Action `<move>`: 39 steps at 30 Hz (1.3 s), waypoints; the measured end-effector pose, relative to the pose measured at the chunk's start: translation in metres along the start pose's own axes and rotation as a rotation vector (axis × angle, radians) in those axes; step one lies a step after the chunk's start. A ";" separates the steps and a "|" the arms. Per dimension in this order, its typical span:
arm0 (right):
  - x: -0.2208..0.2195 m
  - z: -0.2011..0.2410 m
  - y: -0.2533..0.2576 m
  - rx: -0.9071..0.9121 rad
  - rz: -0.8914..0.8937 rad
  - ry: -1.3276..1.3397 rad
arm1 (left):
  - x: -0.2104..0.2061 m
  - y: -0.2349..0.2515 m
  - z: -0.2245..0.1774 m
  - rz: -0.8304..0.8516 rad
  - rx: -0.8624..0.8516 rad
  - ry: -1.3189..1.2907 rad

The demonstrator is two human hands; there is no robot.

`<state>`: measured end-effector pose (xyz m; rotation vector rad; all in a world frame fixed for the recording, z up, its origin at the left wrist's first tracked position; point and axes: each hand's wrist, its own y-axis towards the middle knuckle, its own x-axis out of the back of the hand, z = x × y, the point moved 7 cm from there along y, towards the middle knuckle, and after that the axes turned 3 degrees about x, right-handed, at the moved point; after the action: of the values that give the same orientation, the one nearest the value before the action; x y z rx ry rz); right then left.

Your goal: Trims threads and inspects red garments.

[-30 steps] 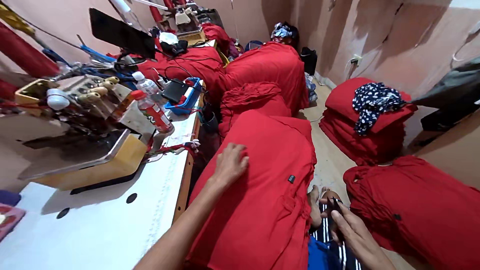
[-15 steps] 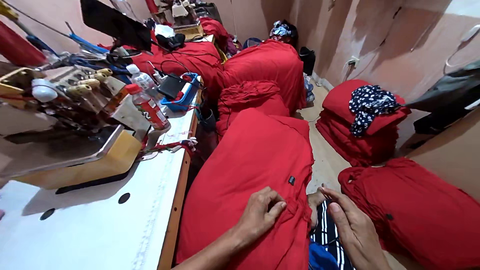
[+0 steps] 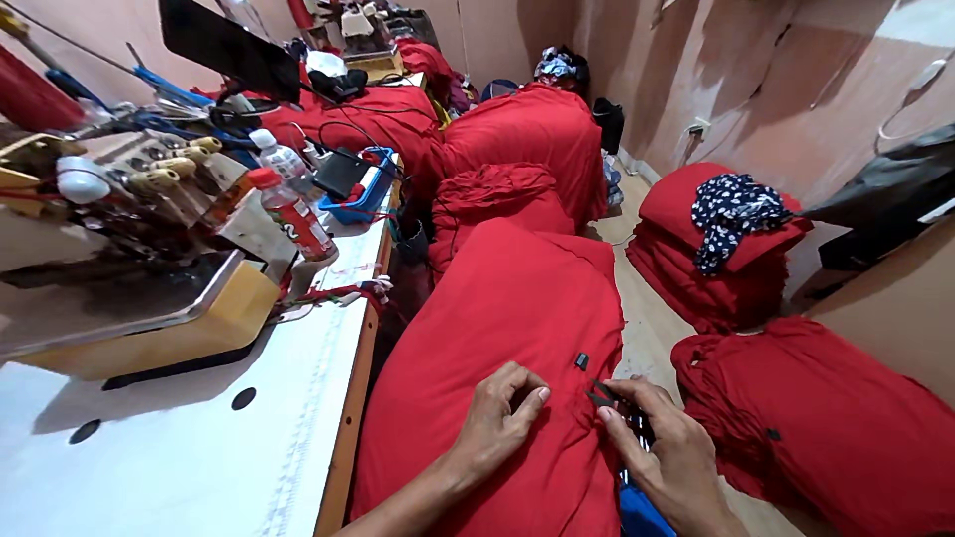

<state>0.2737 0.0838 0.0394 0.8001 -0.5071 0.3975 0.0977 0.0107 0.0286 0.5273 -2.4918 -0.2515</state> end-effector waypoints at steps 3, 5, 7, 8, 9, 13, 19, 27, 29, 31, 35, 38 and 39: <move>0.002 -0.001 -0.001 0.006 0.015 -0.034 | 0.000 0.002 0.005 0.024 0.075 -0.028; 0.004 0.001 0.001 0.025 0.022 -0.051 | 0.001 0.002 0.004 0.043 0.085 -0.067; 0.004 0.004 0.003 0.041 0.041 -0.053 | 0.000 0.002 0.002 0.051 0.069 -0.089; 0.003 0.005 0.003 0.047 0.047 -0.054 | -0.001 0.002 0.000 0.053 0.055 -0.093; 0.002 0.005 0.003 0.049 0.051 -0.056 | -0.002 0.002 -0.001 0.054 0.040 -0.096; -0.001 0.001 0.003 0.038 0.060 -0.047 | -0.001 0.001 0.001 0.047 0.104 -0.156; -0.009 0.004 0.009 0.098 0.110 -0.017 | -0.022 0.007 -0.007 0.068 0.302 -0.467; 0.015 -0.067 -0.070 -0.370 0.279 0.164 | -0.034 0.006 0.011 -0.027 0.546 -0.653; 0.015 -0.084 -0.108 -0.514 0.583 0.278 | -0.038 0.007 0.015 -0.021 0.568 -0.675; 0.011 -0.076 -0.130 -0.562 0.791 0.326 | -0.041 0.007 0.016 -0.001 0.550 -0.663; 0.005 -0.071 -0.141 -0.585 0.782 0.227 | -0.042 0.007 0.016 0.007 0.531 -0.649; -0.002 -0.084 -0.146 -0.592 0.673 0.394 | -0.039 0.006 0.015 0.007 0.526 -0.632; -0.004 -0.089 -0.150 -0.634 0.668 0.511 | -0.039 0.006 0.015 0.011 0.525 -0.626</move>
<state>0.3727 0.0556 -0.1021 -0.1183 -0.3699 0.9669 0.1166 0.0335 -0.0011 0.7271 -3.1859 0.3064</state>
